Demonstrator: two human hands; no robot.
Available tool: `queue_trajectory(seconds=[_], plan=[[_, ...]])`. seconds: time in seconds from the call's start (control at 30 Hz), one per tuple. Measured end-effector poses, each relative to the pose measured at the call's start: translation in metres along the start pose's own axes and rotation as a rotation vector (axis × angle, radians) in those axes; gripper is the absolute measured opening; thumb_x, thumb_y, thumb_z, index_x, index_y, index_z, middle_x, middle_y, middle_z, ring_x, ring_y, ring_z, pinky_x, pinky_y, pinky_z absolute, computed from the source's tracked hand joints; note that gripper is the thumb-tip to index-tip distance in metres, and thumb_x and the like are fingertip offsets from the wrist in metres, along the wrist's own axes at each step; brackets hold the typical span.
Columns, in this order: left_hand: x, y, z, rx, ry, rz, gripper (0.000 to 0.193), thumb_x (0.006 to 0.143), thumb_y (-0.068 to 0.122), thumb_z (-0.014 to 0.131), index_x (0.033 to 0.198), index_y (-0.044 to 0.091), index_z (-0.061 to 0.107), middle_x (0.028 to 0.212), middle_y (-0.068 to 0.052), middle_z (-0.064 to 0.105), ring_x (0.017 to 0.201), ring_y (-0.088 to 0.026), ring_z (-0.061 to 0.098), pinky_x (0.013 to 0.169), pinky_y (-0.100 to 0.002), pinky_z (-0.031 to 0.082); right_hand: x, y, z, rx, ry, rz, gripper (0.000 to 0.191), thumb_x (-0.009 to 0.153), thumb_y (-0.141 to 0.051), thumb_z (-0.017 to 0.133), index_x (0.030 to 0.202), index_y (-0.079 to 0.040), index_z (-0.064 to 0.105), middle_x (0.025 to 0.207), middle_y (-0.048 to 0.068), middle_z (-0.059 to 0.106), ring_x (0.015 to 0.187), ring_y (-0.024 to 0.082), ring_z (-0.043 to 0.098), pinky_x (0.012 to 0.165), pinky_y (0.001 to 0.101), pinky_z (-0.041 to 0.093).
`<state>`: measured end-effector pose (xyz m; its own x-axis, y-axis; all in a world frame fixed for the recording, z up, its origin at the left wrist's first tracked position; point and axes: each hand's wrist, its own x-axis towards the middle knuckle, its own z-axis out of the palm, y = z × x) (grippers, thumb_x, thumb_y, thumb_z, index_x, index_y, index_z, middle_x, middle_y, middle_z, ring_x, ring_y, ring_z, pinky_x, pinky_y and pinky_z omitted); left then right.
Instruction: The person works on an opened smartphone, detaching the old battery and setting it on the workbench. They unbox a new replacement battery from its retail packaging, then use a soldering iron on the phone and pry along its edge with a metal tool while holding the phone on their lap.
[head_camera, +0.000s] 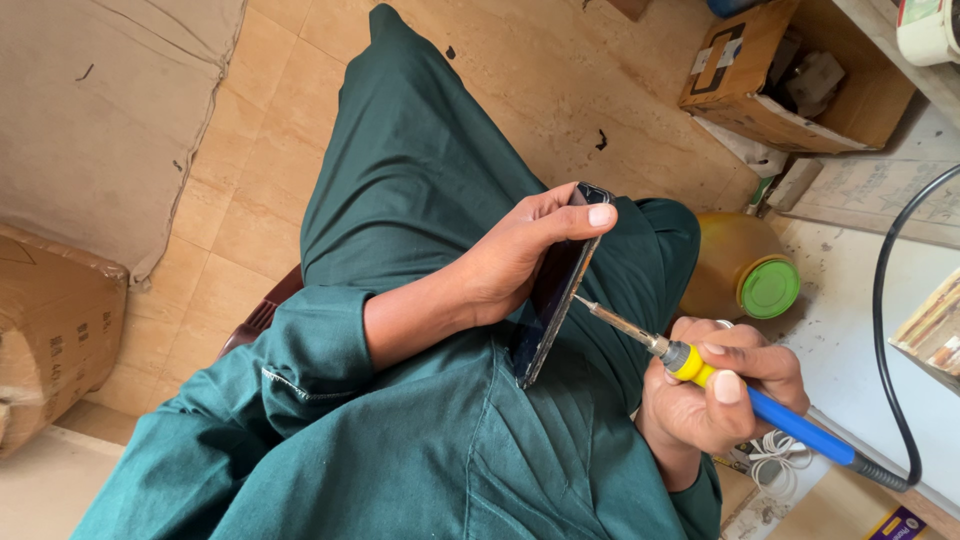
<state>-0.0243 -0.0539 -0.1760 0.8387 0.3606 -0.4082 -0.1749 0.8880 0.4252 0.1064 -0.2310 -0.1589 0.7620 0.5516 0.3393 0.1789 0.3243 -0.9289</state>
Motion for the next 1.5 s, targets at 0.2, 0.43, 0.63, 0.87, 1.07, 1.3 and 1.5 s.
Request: queue_trajectory(seconds=[0.2, 0.43, 0.63, 0.87, 1.07, 1.3, 1.5], plan=[[0.0, -0.001, 0.001, -0.009, -0.007, 0.003, 0.033, 0.091, 0.037, 0.077, 0.091, 0.012, 0.055, 0.072, 0.007, 0.046, 0.063, -0.005, 0.041, 0.055, -0.025, 0.033, -0.001, 0.002, -0.001, 0.014, 0.007, -0.017, 0.022, 0.088, -0.017, 0.062, 0.092, -0.002, 0.046, 0.059, 0.008, 0.04, 0.043, 0.012, 0.03, 0.039, 0.0257, 0.03], [0.0, 0.0, 0.001, 0.013, 0.0, 0.003, 0.033, 0.09, 0.038, 0.077, 0.092, 0.012, 0.056, 0.073, 0.007, 0.046, 0.063, -0.005, 0.041, 0.055, -0.025, 0.033, 0.0, 0.003, -0.002, 0.008, -0.018, -0.024, 0.022, 0.088, -0.018, 0.061, 0.091, -0.002, 0.047, 0.059, 0.009, 0.041, 0.042, 0.012, 0.033, 0.039, 0.0258, 0.03], [0.001, 0.001, 0.002, 0.009, -0.002, 0.008, 0.034, 0.09, 0.038, 0.077, 0.094, 0.011, 0.057, 0.074, 0.007, 0.046, 0.064, -0.005, 0.041, 0.055, -0.025, 0.033, -0.001, 0.009, -0.004, 0.012, 0.035, -0.094, 0.021, 0.089, -0.016, 0.062, 0.092, -0.002, 0.047, 0.066, 0.007, 0.043, 0.047, 0.015, 0.039, 0.038, 0.0276, 0.033], [0.001, 0.001, 0.001, 0.017, 0.004, 0.001, 0.034, 0.09, 0.038, 0.077, 0.092, 0.012, 0.056, 0.073, 0.007, 0.046, 0.063, -0.005, 0.04, 0.055, -0.025, 0.033, 0.0, 0.009, -0.004, 0.026, 0.035, -0.1, 0.021, 0.087, -0.016, 0.062, 0.09, -0.001, 0.046, 0.065, 0.008, 0.043, 0.046, 0.015, 0.038, 0.037, 0.0276, 0.033], [0.0, 0.0, 0.002, 0.016, 0.011, -0.004, 0.034, 0.09, 0.038, 0.077, 0.092, 0.012, 0.056, 0.073, 0.007, 0.046, 0.064, -0.005, 0.04, 0.055, -0.025, 0.033, 0.001, 0.004, -0.001, 0.008, -0.007, -0.043, 0.022, 0.087, -0.018, 0.061, 0.088, -0.001, 0.046, 0.058, 0.007, 0.041, 0.041, 0.012, 0.032, 0.038, 0.0258, 0.03], [0.0, -0.001, 0.002, 0.0, 0.001, -0.003, 0.032, 0.09, 0.037, 0.077, 0.09, 0.013, 0.055, 0.073, 0.007, 0.046, 0.063, -0.005, 0.04, 0.055, -0.025, 0.033, 0.001, 0.006, 0.001, -0.021, 0.029, -0.083, 0.022, 0.088, -0.018, 0.061, 0.089, -0.002, 0.046, 0.059, 0.007, 0.039, 0.042, 0.015, 0.035, 0.037, 0.0265, 0.031], [0.0, -0.002, 0.001, -0.007, -0.002, 0.0, 0.033, 0.09, 0.037, 0.077, 0.09, 0.013, 0.055, 0.072, 0.007, 0.045, 0.063, -0.005, 0.039, 0.055, -0.025, 0.031, 0.0, 0.002, 0.001, 0.0, 0.0, -0.016, 0.023, 0.088, -0.019, 0.06, 0.09, -0.002, 0.046, 0.057, 0.008, 0.04, 0.04, 0.013, 0.032, 0.038, 0.0268, 0.03]])
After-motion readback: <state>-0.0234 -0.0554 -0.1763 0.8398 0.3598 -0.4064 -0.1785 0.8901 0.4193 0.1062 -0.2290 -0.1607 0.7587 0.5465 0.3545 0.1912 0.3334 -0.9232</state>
